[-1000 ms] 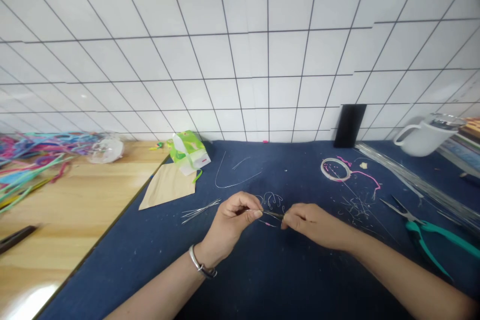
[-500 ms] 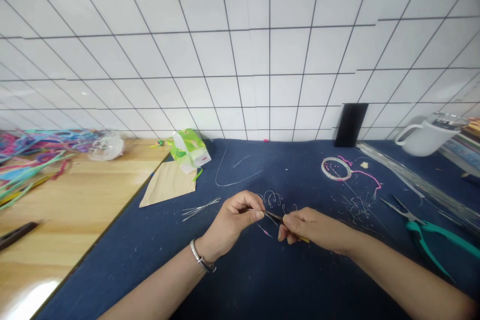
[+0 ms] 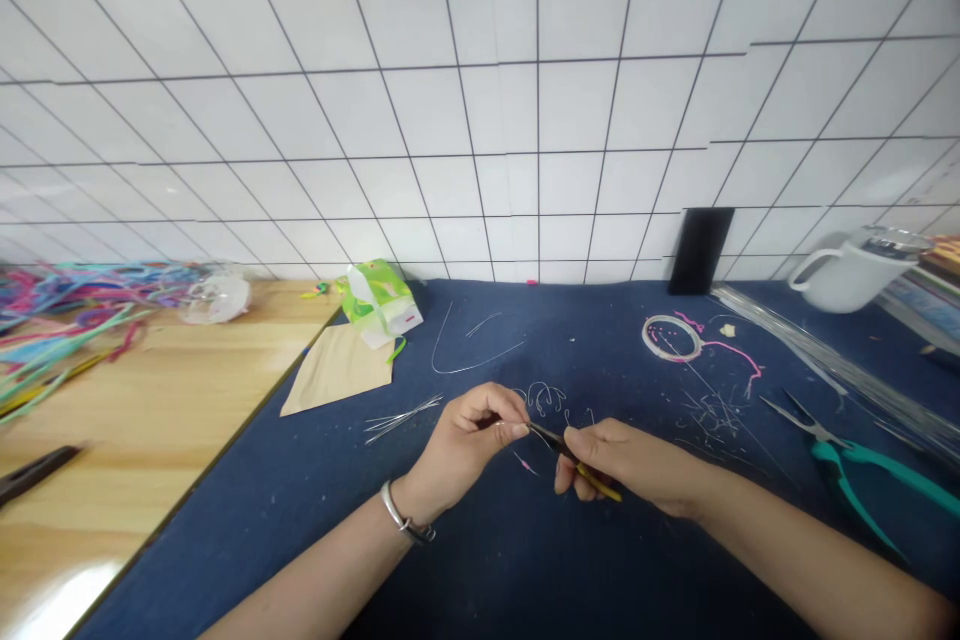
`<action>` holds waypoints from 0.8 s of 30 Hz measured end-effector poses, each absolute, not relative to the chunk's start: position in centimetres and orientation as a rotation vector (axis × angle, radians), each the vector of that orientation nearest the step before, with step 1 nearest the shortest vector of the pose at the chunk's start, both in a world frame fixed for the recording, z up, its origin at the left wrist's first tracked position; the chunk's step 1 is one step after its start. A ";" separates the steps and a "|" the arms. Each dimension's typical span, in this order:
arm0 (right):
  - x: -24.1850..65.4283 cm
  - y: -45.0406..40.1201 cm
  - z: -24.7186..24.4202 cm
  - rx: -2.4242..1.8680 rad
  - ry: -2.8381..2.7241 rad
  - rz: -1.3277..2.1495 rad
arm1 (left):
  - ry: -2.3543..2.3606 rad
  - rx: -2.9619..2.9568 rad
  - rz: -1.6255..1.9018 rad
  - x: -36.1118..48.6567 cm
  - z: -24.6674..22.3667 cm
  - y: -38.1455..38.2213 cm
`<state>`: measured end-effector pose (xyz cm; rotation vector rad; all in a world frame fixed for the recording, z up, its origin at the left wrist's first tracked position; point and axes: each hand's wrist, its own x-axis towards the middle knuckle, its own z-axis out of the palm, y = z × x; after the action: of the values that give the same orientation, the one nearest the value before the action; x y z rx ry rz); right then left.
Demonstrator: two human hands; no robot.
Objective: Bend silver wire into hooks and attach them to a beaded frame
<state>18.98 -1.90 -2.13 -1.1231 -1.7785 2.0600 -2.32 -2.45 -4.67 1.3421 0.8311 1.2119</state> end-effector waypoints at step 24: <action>18.7 -2.0 -2.3 -1.023 -1.656 2.172 | 0.853 1.451 1.301 -2.2 -4.8 -2.7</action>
<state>18.70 -1.99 -2.35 -1.0227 -1.6560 2.1720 -2.17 -2.72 -4.76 1.4508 0.8526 1.3012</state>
